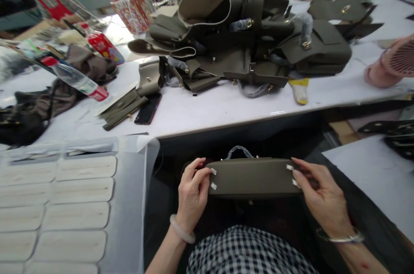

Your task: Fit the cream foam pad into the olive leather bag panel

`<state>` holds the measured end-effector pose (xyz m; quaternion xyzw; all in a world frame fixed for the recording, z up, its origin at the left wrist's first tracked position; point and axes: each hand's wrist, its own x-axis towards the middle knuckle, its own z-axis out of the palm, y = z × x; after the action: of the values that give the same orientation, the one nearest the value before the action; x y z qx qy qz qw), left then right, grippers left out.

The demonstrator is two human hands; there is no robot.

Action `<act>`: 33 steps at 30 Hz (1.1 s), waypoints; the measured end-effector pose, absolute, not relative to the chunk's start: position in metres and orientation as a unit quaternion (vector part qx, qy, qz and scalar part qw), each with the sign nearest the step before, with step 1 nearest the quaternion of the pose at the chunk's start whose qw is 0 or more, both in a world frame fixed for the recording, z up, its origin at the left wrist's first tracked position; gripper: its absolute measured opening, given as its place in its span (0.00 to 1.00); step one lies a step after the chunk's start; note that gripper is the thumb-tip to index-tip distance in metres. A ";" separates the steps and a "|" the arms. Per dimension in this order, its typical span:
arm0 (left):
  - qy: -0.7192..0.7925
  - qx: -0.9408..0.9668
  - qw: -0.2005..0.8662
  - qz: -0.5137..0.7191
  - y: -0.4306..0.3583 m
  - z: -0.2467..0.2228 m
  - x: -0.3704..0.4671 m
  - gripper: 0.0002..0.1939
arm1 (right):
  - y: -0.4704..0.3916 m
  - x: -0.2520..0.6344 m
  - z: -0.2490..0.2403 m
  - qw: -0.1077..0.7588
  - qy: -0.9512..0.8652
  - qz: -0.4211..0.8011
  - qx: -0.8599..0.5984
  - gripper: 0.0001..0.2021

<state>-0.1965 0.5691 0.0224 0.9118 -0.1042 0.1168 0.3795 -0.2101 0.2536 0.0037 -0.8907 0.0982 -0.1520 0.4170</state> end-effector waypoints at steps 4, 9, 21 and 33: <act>-0.229 0.919 0.298 0.116 0.577 0.023 -0.191 0.19 | 0.252 -0.208 0.006 0.353 0.021 -0.197 -0.914 0.17; -0.270 0.932 0.214 0.112 0.571 0.041 -0.188 0.23 | 0.277 -0.210 0.031 0.271 -0.094 -0.225 -0.931 0.22; -0.356 0.930 0.006 0.094 0.536 0.029 -0.189 0.30 | 0.337 -0.226 0.014 0.094 -0.226 -0.085 -0.966 0.44; 0.131 0.818 0.556 -0.071 0.571 0.006 -0.197 0.30 | 0.285 -0.237 0.017 0.284 0.044 -0.133 -0.948 0.31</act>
<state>-0.1968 0.5707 0.0058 0.8179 0.1312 -0.0714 0.5556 -0.2370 0.2847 0.0172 -0.9485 0.0438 -0.1332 0.2842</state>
